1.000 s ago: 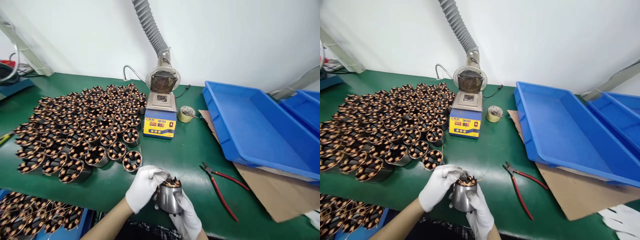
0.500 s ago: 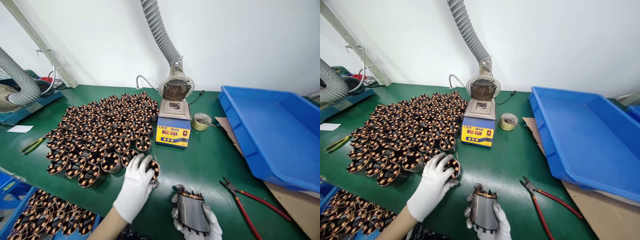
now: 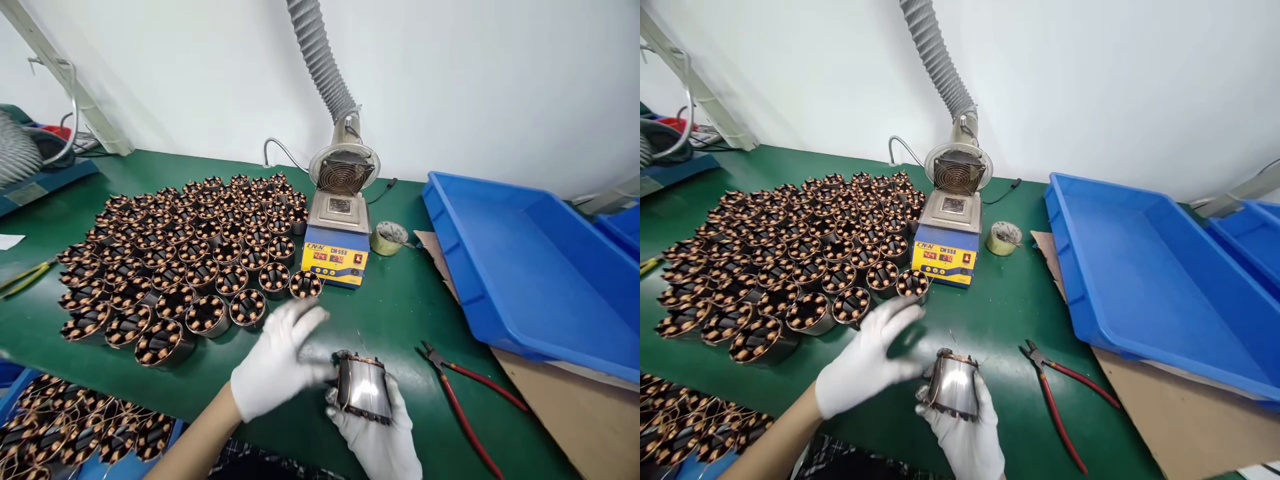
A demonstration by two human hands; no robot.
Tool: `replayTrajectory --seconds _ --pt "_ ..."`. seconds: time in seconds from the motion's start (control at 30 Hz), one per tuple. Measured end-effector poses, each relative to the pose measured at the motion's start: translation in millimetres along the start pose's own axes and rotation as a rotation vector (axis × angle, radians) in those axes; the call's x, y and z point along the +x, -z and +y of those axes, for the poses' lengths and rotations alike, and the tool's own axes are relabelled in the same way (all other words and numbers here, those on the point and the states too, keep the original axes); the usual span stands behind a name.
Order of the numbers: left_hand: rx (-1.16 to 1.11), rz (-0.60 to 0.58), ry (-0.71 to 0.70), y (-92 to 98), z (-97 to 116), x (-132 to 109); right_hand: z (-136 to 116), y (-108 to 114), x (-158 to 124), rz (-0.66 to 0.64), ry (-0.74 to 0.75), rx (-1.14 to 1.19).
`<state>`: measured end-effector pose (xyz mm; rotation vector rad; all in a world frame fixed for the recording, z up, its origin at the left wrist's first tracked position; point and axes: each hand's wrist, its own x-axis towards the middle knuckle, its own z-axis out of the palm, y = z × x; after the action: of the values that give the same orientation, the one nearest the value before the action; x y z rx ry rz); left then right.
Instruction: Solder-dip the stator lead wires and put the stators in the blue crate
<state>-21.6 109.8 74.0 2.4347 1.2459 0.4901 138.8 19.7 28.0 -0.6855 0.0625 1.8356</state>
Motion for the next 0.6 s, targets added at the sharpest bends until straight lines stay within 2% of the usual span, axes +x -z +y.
replayTrajectory --seconds 0.07,0.1,0.13,0.23,0.33,0.43,0.5,0.57,0.6 --pt "-0.229 -0.285 -0.074 -2.3 11.3 -14.0 2.1 -1.7 0.7 0.059 -0.009 0.016" --pt "-0.29 -0.371 -0.094 -3.6 15.3 -18.1 3.3 -2.5 0.8 0.081 -0.021 0.028" --pt "-0.326 -0.399 -0.098 -5.2 17.9 -20.3 4.5 -3.4 0.9 0.091 -0.043 0.044" --pt "-0.412 -0.283 -0.096 -11.1 18.7 -19.6 7.7 -6.6 1.2 0.075 -0.101 0.113" --pt "-0.638 -0.166 -0.058 -17.2 16.8 -14.2 10.6 -8.6 1.3 0.038 -0.076 0.142" --pt "-0.956 -0.01 0.204 -22.6 18.7 -4.6 14.8 -8.4 0.0 -0.045 -0.066 0.024" --pt "-1.066 0.088 0.382 -24.6 19.9 2.2 17.3 -8.1 -1.5 -0.1 -0.061 -0.064" --pt "-1.093 0.134 0.469 -24.1 17.9 4.9 17.8 -8.5 -3.0 -0.127 -0.058 -0.092" --pt "-1.1 0.117 0.477 -22.8 15.5 3.7 17.1 -8.7 -3.4 -0.133 -0.068 -0.084"
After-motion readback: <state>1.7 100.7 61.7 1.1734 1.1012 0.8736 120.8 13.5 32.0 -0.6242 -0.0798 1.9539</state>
